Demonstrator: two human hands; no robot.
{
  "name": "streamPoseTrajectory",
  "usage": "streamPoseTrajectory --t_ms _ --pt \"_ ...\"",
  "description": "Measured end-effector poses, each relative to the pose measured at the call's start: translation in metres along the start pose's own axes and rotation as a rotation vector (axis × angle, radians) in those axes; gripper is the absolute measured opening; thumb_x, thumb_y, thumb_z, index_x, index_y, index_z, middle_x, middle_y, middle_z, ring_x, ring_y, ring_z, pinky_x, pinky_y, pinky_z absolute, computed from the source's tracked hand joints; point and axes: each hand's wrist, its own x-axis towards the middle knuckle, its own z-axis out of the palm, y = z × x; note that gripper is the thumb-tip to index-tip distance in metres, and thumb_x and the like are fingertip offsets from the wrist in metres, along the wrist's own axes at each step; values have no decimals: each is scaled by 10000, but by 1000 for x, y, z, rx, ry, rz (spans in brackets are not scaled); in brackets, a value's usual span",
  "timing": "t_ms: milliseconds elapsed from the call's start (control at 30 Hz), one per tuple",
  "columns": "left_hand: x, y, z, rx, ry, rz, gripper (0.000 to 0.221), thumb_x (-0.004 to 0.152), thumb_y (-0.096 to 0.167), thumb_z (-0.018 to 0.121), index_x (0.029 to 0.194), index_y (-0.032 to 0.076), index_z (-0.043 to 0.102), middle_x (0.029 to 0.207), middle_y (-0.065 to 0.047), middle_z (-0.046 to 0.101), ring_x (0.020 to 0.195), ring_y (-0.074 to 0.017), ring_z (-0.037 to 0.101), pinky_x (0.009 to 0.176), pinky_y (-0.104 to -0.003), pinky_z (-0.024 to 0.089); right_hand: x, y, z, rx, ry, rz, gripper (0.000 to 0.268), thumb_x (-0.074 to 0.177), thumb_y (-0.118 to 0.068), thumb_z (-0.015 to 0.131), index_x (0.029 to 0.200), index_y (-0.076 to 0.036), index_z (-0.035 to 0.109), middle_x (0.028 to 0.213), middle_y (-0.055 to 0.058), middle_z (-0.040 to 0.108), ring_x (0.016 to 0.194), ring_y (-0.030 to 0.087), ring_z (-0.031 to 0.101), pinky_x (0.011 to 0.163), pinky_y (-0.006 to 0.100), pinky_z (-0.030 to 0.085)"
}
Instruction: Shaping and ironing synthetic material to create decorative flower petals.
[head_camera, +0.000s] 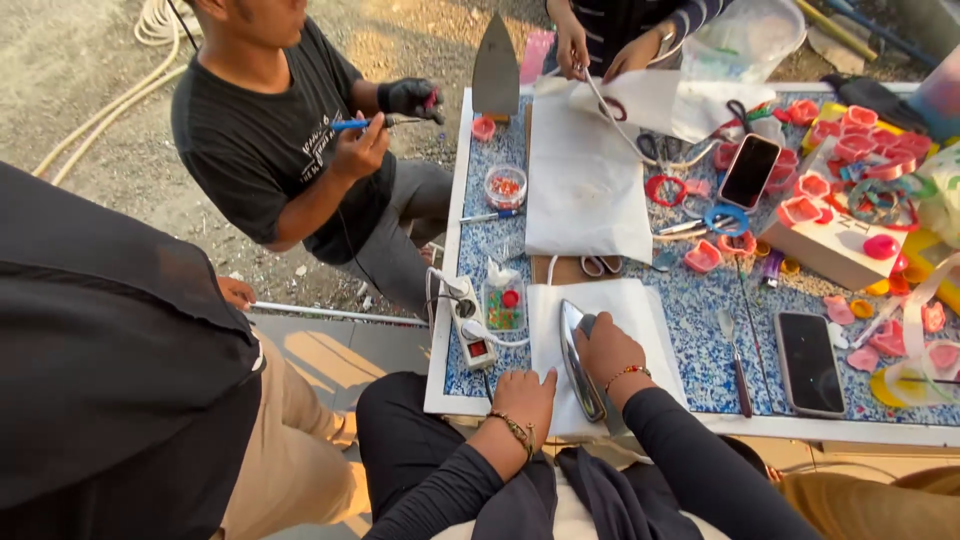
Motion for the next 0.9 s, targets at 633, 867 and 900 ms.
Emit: streamPoseTrajectory --t_ms 633,867,900 --pt "-47 -12 45 -442 77 -22 236 889 228 729 1061 70 693 966 -127 657 875 -342 667 752 -452 533 -13 -10 -32 447 -237 125 528 939 -435 594 1059 60 460 863 298 715 667 463 738 567 521 587" --pt "-26 -22 85 -332 224 277 231 910 146 694 1122 62 725 930 -106 644 916 -315 622 791 -440 481 15 17 17 201 53 -7 496 962 -456 587 1085 16 497 931 315 715 856 481 708 762 520 581" --pt "-31 -21 85 -333 193 285 205 916 157 694 1092 56 726 934 -100 645 933 -308 622 809 -436 478 9 11 11 196 4 43 485 973 -455 563 1104 7 496 953 300 725 879 473 716 779 517 592"
